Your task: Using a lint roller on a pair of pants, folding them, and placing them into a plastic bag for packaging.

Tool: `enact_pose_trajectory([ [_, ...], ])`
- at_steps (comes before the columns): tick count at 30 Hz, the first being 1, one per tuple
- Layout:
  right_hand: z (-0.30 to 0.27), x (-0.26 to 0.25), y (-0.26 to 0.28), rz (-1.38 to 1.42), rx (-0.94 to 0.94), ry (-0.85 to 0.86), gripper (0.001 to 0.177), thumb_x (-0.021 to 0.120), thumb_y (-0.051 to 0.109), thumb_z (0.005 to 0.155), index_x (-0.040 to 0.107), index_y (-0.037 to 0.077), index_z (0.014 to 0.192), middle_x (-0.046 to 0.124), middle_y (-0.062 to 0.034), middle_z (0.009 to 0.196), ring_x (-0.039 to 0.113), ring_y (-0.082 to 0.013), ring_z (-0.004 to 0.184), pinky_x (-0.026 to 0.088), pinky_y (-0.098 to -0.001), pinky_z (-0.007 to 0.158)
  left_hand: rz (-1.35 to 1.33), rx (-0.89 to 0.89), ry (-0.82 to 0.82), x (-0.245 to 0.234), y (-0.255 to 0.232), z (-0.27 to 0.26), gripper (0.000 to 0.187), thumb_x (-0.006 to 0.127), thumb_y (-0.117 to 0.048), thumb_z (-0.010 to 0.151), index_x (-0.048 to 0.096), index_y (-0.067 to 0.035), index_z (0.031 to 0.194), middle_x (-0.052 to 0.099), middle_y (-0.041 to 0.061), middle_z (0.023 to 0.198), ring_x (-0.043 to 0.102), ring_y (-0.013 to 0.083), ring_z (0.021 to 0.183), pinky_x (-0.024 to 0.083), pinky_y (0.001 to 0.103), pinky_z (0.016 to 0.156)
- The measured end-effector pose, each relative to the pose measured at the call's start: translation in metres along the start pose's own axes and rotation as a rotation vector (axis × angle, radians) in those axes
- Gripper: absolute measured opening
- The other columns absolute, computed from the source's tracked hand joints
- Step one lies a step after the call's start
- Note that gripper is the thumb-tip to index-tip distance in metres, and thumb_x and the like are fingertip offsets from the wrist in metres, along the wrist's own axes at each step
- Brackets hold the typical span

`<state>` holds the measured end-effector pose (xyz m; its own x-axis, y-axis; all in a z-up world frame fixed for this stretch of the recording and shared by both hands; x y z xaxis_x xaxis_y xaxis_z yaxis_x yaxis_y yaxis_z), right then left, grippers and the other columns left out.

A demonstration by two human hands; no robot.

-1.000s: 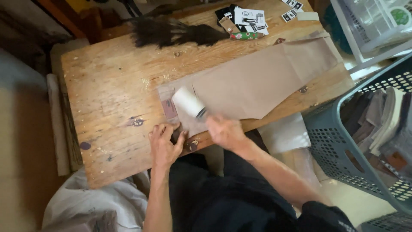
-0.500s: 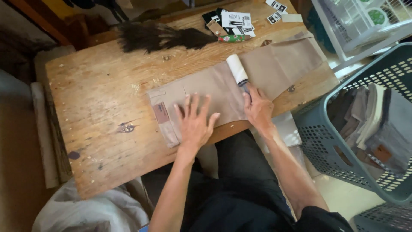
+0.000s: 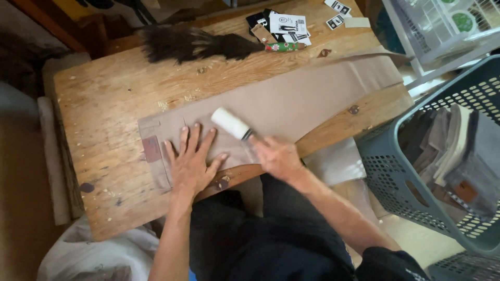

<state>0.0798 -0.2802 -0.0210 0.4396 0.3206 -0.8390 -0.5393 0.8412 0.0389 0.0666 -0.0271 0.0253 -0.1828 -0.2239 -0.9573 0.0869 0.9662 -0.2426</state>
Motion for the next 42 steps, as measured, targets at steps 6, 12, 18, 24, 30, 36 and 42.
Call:
enact_pose_trajectory([
  [6, -0.012, 0.032, -0.142, -0.333, 0.31, -0.017, 0.026, 0.062, 0.027, 0.097, 0.076, 0.023, 0.118, 0.071, -0.0098, 0.079, 0.072, -0.0296, 0.066, 0.059, -0.0425, 0.063, -0.019, -0.037, 0.052, -0.016, -0.008, -0.003, 0.071, 0.04, -0.071, 0.095, 0.031, -0.04, 0.158, 0.022, 0.001, 0.17, 0.012, 0.0287, 0.158, 0.006, 0.069, 0.121],
  [12, -0.002, 0.009, -0.045, -0.057, 0.075, 0.059, 0.014, 0.059, 0.029, 0.094, 0.071, 0.022, 0.094, 0.064, -0.0085, 0.063, 0.064, -0.0314, 0.051, 0.053, -0.0388, 0.049, 0.023, -0.087, 0.092, -0.017, -0.014, -0.001, 0.087, 0.039, -0.08, 0.089, 0.024, -0.036, 0.162, 0.015, 0.0, 0.172, 0.006, 0.0257, 0.159, 0.005, 0.068, 0.123],
  [18, -0.025, -0.013, -0.036, -0.124, 0.017, 0.024, 0.011, 0.06, 0.024, 0.087, 0.066, 0.018, 0.095, 0.051, -0.0023, 0.066, 0.055, -0.0225, 0.05, 0.047, -0.0342, 0.043, 0.025, -0.097, 0.126, -0.024, -0.017, -0.003, 0.094, 0.043, -0.081, 0.086, 0.024, -0.03, 0.162, 0.016, 0.0, 0.172, 0.006, 0.0247, 0.159, 0.004, 0.067, 0.124],
  [24, -0.022, -0.05, -0.073, -0.007, 0.306, 0.024, 0.014, 0.062, 0.022, 0.097, 0.064, 0.017, 0.084, 0.056, -0.0005, 0.067, 0.064, -0.0229, 0.064, 0.052, -0.0307, 0.058, 0.003, -0.097, 0.108, -0.02, -0.017, -0.001, 0.096, 0.043, -0.081, 0.084, 0.024, -0.029, 0.163, 0.017, 0.0, 0.172, 0.006, 0.0247, 0.159, 0.003, 0.068, 0.123],
  [30, -0.047, -0.058, -0.013, 0.299, 0.076, 0.078, 0.009, 0.067, 0.022, 0.093, 0.073, 0.018, 0.088, 0.064, -0.0042, 0.069, 0.067, -0.0248, 0.061, 0.055, -0.0337, 0.055, -0.032, -0.053, 0.009, -0.009, -0.008, -0.003, 0.083, 0.037, -0.076, 0.093, 0.03, -0.029, 0.161, 0.023, 0.002, 0.17, 0.012, 0.0268, 0.158, 0.007, 0.07, 0.122],
  [36, -0.081, -0.048, -0.097, 0.085, 0.385, -0.11, 0.016, 0.065, 0.018, 0.103, 0.073, 0.007, 0.112, 0.072, -0.0121, 0.089, 0.072, -0.0326, 0.08, 0.056, -0.0395, 0.069, -0.004, -0.021, -0.059, 0.001, -0.004, -0.004, 0.079, 0.037, -0.072, 0.096, 0.033, -0.027, 0.161, 0.023, 0.002, 0.171, 0.013, 0.0275, 0.158, 0.007, 0.071, 0.121],
  [42, -0.074, -0.077, -0.018, 0.34, 0.134, 0.11, 0.011, 0.074, 0.022, 0.091, 0.074, 0.014, 0.083, 0.065, -0.0035, 0.065, 0.068, -0.0261, 0.058, 0.055, -0.0331, 0.056, -0.002, -0.003, -0.079, 0.008, 0.0, -0.001, 0.079, 0.036, -0.073, 0.096, 0.03, -0.028, 0.162, 0.023, 0.003, 0.171, 0.014, 0.0291, 0.158, 0.008, 0.071, 0.121],
])
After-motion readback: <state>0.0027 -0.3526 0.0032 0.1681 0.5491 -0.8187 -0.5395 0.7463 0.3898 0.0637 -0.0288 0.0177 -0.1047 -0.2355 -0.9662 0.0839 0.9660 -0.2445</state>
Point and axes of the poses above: each hand's wrist, its own z-axis towards the middle knuckle, its own x-axis out of the palm, y = z × x, the point moved 1 cm from there along z, towards the middle knuckle
